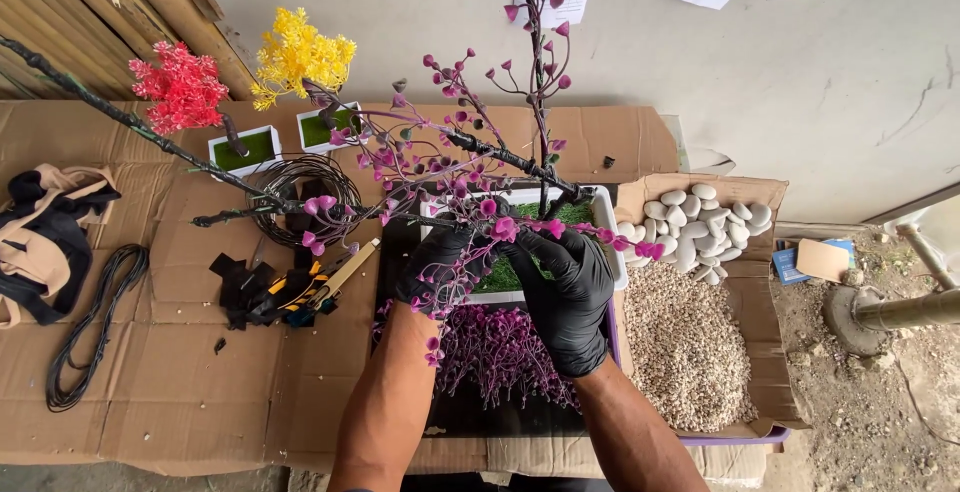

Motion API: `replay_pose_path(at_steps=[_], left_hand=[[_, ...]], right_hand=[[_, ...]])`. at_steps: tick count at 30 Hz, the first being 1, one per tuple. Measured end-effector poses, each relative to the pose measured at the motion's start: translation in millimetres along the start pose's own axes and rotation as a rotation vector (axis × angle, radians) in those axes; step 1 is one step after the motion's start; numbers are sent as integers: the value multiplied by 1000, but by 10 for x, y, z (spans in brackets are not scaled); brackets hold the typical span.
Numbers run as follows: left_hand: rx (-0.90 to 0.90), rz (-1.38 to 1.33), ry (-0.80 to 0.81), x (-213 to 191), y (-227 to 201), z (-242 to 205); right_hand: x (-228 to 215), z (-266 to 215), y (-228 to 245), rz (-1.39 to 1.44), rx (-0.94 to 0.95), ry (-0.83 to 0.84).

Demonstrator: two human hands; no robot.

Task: The person attaches purple artificial leaves to the branches of a small bonsai tree in a white rectangular pot. They pick up leaf clusters from a tray and carefully place them onto the branches, adjusting the arrangement by hand.

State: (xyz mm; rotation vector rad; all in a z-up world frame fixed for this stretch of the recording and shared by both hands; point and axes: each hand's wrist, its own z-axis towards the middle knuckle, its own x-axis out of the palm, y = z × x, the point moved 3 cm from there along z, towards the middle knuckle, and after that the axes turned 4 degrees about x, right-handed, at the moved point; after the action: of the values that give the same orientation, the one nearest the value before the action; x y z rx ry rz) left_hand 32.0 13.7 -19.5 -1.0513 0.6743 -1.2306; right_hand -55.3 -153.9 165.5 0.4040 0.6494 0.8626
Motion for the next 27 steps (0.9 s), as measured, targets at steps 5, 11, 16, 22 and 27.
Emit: replay_pose_path(at_steps=[5,11,16,22,27], left_hand=[[47,66,8,-15,52,35],[93,132,17,-73,113,152],[136,188,26,-195,124,216],[191,258,42,-156,142,272],[220,312,45,-188,202,254]], right_hand=[[8,-3,10,25,14,-4],[-21,11,25,34,8,10],[11,0,5,42,4,1],[4,-2,-2,52,-11,-20],[16,-27,-33,39,-20,-24]])
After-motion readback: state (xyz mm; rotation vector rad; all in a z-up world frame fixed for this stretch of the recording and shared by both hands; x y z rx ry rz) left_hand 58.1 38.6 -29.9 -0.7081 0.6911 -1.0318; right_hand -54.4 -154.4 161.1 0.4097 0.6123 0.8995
